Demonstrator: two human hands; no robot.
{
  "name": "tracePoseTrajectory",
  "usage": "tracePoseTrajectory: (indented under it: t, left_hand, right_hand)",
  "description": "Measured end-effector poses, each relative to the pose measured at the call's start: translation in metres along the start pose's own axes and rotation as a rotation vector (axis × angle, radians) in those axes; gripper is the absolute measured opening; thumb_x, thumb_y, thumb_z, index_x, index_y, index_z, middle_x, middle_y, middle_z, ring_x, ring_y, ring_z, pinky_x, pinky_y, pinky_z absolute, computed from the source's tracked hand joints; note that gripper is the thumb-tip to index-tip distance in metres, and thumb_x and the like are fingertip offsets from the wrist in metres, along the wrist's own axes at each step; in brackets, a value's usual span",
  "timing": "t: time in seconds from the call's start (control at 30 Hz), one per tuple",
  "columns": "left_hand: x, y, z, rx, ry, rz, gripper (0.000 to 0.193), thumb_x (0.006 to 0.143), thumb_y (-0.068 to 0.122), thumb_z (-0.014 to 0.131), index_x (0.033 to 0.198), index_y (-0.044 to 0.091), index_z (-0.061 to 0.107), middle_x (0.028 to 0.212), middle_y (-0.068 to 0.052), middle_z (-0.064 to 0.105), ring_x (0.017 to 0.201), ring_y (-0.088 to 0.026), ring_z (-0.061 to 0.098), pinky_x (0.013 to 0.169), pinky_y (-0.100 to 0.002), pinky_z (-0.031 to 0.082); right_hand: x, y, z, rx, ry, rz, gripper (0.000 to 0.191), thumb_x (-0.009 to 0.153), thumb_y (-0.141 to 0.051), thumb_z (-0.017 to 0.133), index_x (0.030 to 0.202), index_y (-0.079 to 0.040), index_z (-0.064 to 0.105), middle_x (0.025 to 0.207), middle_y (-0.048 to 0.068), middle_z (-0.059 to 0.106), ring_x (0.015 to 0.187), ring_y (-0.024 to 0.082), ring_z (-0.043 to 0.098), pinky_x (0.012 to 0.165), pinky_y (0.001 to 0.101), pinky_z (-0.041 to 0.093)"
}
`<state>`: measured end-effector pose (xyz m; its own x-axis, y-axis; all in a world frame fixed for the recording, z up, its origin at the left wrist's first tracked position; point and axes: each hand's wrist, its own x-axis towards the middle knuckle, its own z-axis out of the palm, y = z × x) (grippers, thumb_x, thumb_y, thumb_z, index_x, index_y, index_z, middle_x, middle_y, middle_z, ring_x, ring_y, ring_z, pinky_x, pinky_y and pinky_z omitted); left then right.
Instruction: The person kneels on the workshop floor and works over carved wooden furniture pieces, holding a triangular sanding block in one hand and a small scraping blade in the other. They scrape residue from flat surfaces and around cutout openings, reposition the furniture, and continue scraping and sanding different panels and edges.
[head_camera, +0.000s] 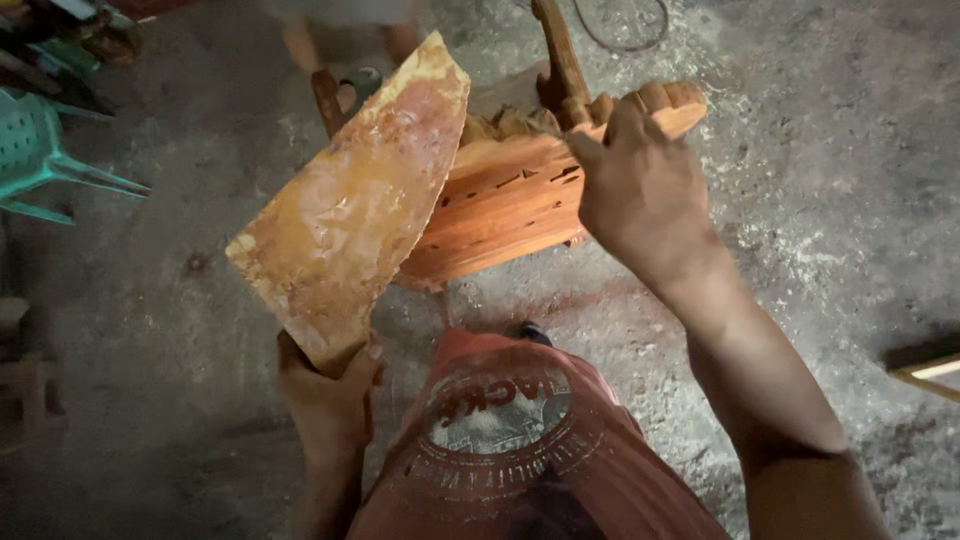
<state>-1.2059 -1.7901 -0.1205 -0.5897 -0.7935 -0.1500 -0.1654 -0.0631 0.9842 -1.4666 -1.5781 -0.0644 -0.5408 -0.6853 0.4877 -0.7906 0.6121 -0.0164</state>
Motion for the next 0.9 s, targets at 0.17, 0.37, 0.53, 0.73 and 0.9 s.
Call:
tracePoseTrajectory:
  t: [0.17,0.37,0.53,0.73,0.9]
  left_hand:
    - [-0.004,-0.003,-0.003,-0.233,0.044,-0.199,0.05,0.082,-0.004,0.066,0.129,-0.004,0.051,0.086,-0.014,0.065,0.064,-0.019,0.061,0.055,-0.034,0.05]
    - [-0.032,-0.002,-0.02,-0.415,0.197,-0.117,0.039,0.089,-0.002,0.063,0.127,-0.01,0.054,0.086,-0.013,0.063,0.067,-0.019,0.061,0.056,-0.034,0.048]
    - [-0.054,-0.013,-0.029,-0.242,0.454,-0.191,0.044,0.085,-0.002,0.065,0.128,-0.005,0.055,0.086,-0.011,0.065,0.064,-0.018,0.06,0.055,-0.034,0.048]
    - [-0.084,-0.044,-0.043,-0.196,0.479,-0.218,0.047,0.082,-0.002,0.069,0.128,-0.005,0.056,0.081,-0.013,0.063,0.059,-0.016,0.058,0.051,-0.032,0.045]
    - [-0.095,-0.062,-0.074,-0.373,0.511,-0.247,0.052,0.073,-0.005,0.072,0.122,-0.002,0.052,0.084,-0.009,0.063,0.057,-0.014,0.058,0.046,-0.031,0.046]
  right_hand:
    - [-0.032,0.024,0.002,0.142,-0.014,0.108,0.026,0.1,-0.001,0.061,0.117,-0.011,0.079,0.102,0.015,0.069,0.086,0.03,0.07,0.071,0.0414,0.056]
    - [-0.068,0.014,0.033,0.299,-0.149,0.122,0.025,0.095,-0.003,0.066,0.115,-0.012,0.079,0.091,0.016,0.068,0.077,0.034,0.068,0.067,0.0437,0.054]
    - [-0.072,-0.007,0.042,0.531,-0.108,0.11,0.026,0.096,0.001,0.066,0.12,-0.008,0.073,0.099,0.018,0.067,0.084,0.038,0.068,0.071,0.0456,0.054]
    - [-0.072,-0.036,0.062,0.61,-0.145,0.007,0.025,0.096,0.002,0.065,0.12,-0.004,0.069,0.104,0.021,0.066,0.09,0.041,0.067,0.074,0.0465,0.054]
    - [-0.08,-0.067,0.052,0.499,-0.123,-0.05,0.026,0.093,0.003,0.062,0.117,-0.003,0.071,0.103,0.022,0.066,0.088,0.042,0.067,0.073,0.0471,0.054]
